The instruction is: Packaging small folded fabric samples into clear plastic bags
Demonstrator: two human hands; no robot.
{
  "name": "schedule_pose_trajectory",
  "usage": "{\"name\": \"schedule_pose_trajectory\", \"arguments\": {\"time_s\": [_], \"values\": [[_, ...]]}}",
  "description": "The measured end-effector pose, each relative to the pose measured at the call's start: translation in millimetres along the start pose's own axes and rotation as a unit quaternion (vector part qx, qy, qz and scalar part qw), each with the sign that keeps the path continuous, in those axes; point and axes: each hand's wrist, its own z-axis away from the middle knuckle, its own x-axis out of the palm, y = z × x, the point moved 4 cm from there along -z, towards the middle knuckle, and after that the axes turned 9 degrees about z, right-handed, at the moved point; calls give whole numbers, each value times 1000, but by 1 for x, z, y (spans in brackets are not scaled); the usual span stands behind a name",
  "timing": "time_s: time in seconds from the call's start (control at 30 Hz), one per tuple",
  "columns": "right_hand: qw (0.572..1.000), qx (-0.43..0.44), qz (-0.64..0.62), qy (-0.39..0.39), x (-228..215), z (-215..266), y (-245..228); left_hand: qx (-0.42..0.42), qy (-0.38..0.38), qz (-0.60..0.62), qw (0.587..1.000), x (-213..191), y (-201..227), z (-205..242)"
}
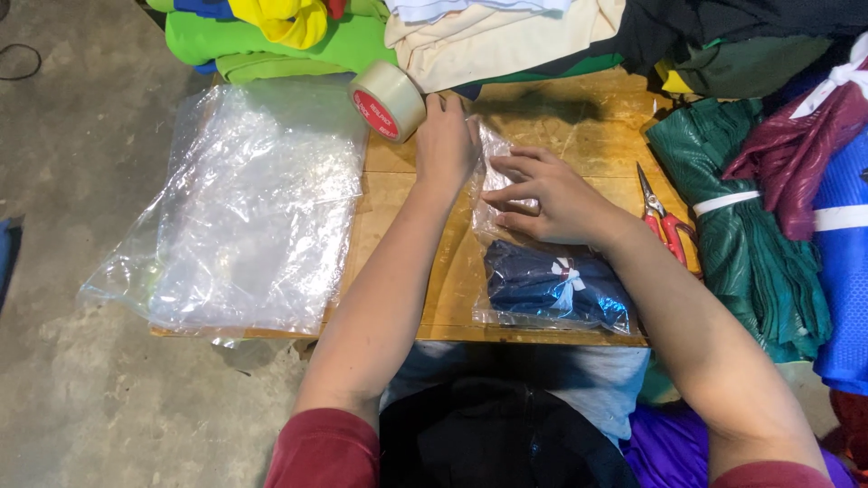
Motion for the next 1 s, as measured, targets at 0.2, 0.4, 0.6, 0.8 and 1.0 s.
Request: {"name": "schedule_pose_trajectory", "arguments": {"time_s": [0.2,0.4,0.6,0.8,1.0], "values": [[999,18,4,29,-2,1,4,27,30,76,996,-5,1,-3],[998,9,5,54,-9,1,1,-49,28,243,968,-18,0,-2],[997,26,2,76,-13,2,3,-103,45,476,872,6,-20,-11],[995,-8,22,93,-9,4,10,-128,70,573,807,19,-23,-12],[995,-10,25,94,-13,3,5,-111,88,573,807,12,-16,-12]]}}
